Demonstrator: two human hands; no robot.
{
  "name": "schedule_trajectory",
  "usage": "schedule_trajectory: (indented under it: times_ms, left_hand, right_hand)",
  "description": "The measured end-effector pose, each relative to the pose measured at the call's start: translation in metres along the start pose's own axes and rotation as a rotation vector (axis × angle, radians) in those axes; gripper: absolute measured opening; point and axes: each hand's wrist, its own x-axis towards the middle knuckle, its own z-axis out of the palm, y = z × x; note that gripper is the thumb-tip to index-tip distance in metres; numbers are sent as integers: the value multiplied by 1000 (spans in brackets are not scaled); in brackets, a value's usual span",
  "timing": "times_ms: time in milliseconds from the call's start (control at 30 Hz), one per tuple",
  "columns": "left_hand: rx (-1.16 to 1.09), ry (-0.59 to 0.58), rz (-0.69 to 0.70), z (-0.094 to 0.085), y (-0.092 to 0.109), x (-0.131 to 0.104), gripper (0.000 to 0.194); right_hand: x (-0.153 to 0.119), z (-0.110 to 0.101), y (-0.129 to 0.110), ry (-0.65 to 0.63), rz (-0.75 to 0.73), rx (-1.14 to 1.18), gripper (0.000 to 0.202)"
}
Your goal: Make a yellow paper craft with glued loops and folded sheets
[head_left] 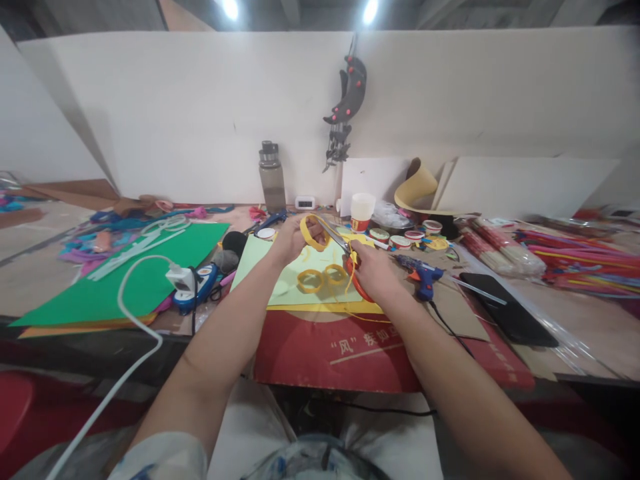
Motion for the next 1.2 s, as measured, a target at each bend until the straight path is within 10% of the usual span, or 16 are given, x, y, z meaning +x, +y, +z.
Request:
schedule_trajectory:
  times_ms: [467, 1200]
  left_hand:
    - [-46, 156, 23, -1, 8, 2, 43]
    - [-109, 52, -21, 1, 1, 1, 44]
  right_hand:
    - [-4, -12, -14, -68, 127, -43, 27]
    - [-4, -11, -13, -50, 108, -62, 30]
